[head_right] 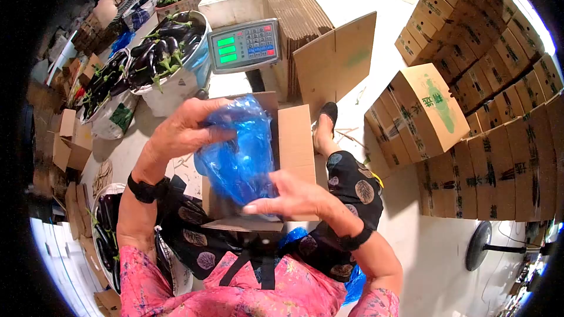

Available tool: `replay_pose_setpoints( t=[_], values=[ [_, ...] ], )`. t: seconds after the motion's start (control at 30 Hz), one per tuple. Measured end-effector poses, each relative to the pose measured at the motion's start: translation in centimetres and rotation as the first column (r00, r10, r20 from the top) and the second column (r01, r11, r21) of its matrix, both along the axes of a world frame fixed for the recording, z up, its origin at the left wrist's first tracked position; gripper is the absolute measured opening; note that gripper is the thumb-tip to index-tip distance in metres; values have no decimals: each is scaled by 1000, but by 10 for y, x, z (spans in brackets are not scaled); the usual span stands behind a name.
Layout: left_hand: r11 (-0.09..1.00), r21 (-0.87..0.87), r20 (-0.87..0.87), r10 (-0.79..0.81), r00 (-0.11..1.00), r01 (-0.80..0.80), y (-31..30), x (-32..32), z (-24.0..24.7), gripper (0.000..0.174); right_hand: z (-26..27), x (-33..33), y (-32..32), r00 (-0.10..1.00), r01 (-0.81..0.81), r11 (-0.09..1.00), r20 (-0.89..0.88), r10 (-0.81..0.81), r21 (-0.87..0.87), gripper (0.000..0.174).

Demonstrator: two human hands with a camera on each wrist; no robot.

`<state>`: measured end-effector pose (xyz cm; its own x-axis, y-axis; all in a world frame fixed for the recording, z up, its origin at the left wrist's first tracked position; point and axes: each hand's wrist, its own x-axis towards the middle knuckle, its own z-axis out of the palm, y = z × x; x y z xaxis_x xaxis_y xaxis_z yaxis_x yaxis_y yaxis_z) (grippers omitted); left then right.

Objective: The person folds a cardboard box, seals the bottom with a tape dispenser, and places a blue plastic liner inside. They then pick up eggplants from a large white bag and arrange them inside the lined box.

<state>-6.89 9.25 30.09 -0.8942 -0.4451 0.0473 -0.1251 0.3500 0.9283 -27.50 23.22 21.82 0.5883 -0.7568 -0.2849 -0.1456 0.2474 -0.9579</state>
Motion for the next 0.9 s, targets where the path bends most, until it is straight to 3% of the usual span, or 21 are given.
replay_pose_setpoints(
  t=[0.03,0.13,0.2,0.33,0.43,0.5,0.53,0.57,0.63,0.7,0.77,0.8,0.9],
  values=[
    [999,36,10,12,1000,-13,-3,3,-2,41,-2,1,7,998,66,997,1,-66,-34,55],
    [998,48,5,-36,999,36,-4,-3,-19,42,2,-10,10,951,166,986,265,-160,-2,46],
    [994,-61,-34,-89,995,87,-2,-11,-32,43,13,-16,4,938,266,962,210,-275,70,41],
    [998,22,-39,52,998,-52,3,-27,-49,51,1,-6,-2,885,426,894,138,-444,141,28],
    [937,-121,-113,314,943,-326,15,-30,-53,54,-8,5,-4,782,555,820,249,-572,141,24],
    [823,-199,-197,499,844,-533,23,-27,-55,50,-16,4,-7,722,630,763,254,-644,144,27],
    [745,-230,-245,578,778,-626,28,-24,-55,49,-12,8,-6,630,697,706,365,-686,124,31],
    [656,-256,-296,646,704,-710,34,-21,-56,47,-13,8,-7,617,714,695,389,-684,89,32],
    [771,-87,-205,607,768,-631,56,-17,-59,37,-16,8,-8,597,744,668,431,-676,18,34],
    [805,132,-141,593,793,-578,74,-24,-75,36,-26,6,-7,662,729,680,337,-670,-79,34],
    [807,252,-74,566,821,-534,70,-32,-90,34,-38,6,-6,703,700,706,285,-652,-111,32],
    [785,410,-91,542,835,-465,71,-36,-92,27,-31,16,-5,670,733,668,306,-676,-127,29],
    [706,624,-105,501,859,-336,67,-34,-101,19,-36,23,-3,623,739,673,418,-661,-37,26]
  ],
)
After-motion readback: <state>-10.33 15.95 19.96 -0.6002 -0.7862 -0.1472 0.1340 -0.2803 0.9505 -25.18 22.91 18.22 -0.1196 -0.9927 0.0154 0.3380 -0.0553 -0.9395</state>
